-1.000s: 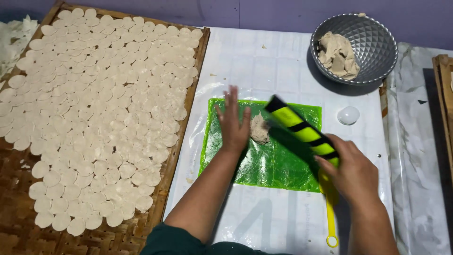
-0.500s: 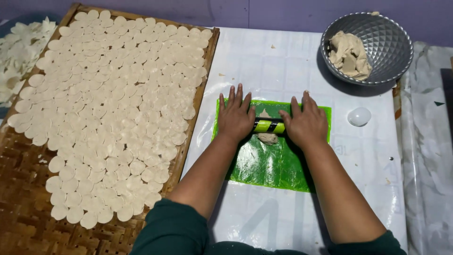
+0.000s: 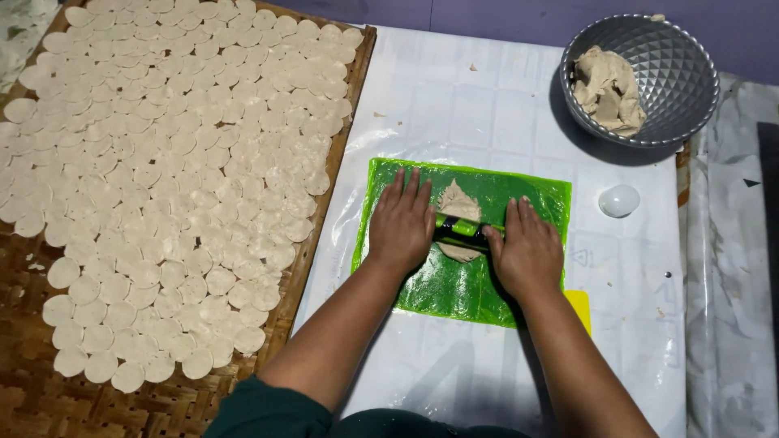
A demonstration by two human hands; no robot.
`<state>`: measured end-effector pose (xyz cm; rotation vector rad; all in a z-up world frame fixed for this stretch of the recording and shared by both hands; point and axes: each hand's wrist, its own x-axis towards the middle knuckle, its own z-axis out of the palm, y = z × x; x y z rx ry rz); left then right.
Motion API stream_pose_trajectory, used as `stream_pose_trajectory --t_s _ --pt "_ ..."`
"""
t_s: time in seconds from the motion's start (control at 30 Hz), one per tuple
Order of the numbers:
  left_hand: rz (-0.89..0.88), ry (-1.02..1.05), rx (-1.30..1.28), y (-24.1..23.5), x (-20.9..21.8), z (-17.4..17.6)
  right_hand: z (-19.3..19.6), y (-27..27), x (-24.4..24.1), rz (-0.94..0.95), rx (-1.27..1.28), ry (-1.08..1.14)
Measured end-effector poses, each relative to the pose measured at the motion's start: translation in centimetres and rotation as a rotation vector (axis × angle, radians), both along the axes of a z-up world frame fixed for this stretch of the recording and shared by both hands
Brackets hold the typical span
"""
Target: The person uses a yellow spatula to transfer small, round dough pieces from a green cutting board to a woven tray. They then use a rolling pin to flatten a larger piece of dough on the green board.
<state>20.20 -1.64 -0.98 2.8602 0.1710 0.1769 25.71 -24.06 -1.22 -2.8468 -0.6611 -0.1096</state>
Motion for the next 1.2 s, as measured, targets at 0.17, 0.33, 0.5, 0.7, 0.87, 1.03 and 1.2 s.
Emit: stream_pose_trajectory --t_s 0.17,0.33,0.5,0.7,0.87,1.03,1.2 --pt "0.054 0.182 -0.014 1.3 7.4 1.1 3.0 3.1 7.1 -0.093 -0.108 0.242" --pt "0.098 0.267 0.021 2.0 10.3 2.5 2.6 4.2 10.8 -0.122 -0.115 0.206" --pt "0.089 0.191 0.04 1.1 5.7 3.2 2.0 3.3 7.6 -0.073 -0.152 0.148" --pt "0.039 -0.027 0.062 0.1 -0.5 0.0 1.0 1.2 0.8 -0.032 -0.108 0.039" --pt "-0.018 -0.147 -0.019 -1.4 -6.7 -1.3 0.7 -1.3 -5.7 0.053 -0.002 -0.081" --pt "-0.051 -0.181 -0.179 -1.2 -9.0 -0.1 2.5 -1.1 -4.4 0.094 0.021 -0.025" --pt "-0.112 -0.085 -0.01 -1.2 -7.7 2.3 -1.0 2.3 5.4 0.022 0.418 0.231"
